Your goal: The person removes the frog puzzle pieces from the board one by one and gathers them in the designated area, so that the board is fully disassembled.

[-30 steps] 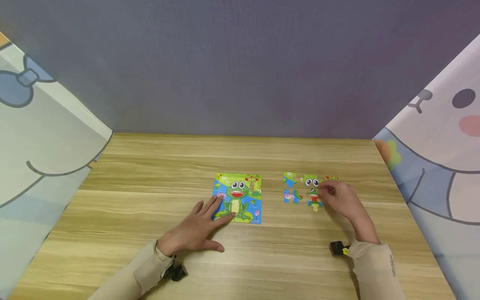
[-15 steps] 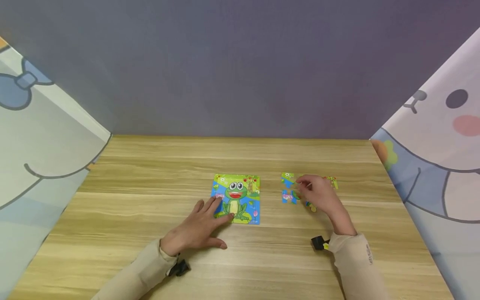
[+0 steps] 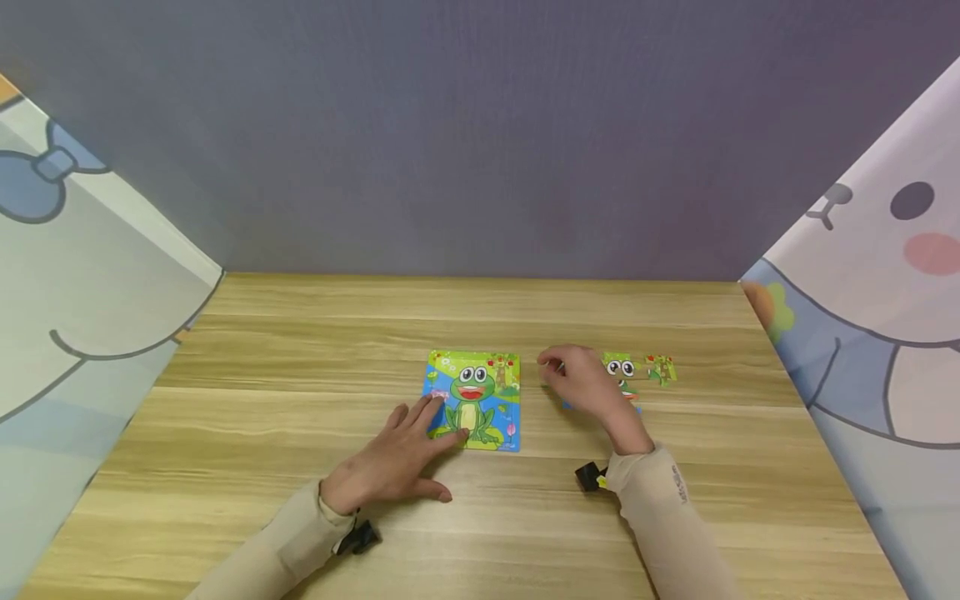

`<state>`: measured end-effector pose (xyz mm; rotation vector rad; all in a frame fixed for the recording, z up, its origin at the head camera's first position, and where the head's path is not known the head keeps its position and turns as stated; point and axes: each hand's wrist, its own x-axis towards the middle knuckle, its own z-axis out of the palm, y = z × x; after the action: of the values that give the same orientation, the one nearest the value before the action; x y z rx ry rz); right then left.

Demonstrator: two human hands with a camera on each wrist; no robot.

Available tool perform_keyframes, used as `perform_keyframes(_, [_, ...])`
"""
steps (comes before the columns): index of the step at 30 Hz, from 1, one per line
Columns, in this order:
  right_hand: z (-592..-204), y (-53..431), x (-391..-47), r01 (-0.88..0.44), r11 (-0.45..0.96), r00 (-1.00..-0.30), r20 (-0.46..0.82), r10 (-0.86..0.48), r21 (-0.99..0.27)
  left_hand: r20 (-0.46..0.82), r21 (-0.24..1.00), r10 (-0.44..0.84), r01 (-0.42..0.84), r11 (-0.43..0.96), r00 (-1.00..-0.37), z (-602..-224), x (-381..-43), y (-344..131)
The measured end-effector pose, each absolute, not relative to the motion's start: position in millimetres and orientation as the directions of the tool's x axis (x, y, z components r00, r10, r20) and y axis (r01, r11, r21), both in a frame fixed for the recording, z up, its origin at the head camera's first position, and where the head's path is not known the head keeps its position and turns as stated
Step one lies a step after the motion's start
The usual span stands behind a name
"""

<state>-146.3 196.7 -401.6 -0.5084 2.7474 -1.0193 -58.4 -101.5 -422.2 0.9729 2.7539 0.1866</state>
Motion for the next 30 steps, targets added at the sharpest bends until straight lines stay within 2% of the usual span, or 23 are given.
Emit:
perform_keyframes(17, [-406.6, 172.0, -150.1, -0.279, 0.733, -0.915, -0.059, -0.398, -0.620, -0.165, 0.276, 0.645, 0.593, 0.756, -0.746, -412.4, -64.3, -95.7])
perform_keyframes(30, [-421.1, 154.6, -145.7, -0.365, 0.707, -0.890, 0.003, -0.457, -0.605, -0.235, 0.286, 0.646, 0.583, 0.760, -0.726, -420.4, -62.6, -81.1])
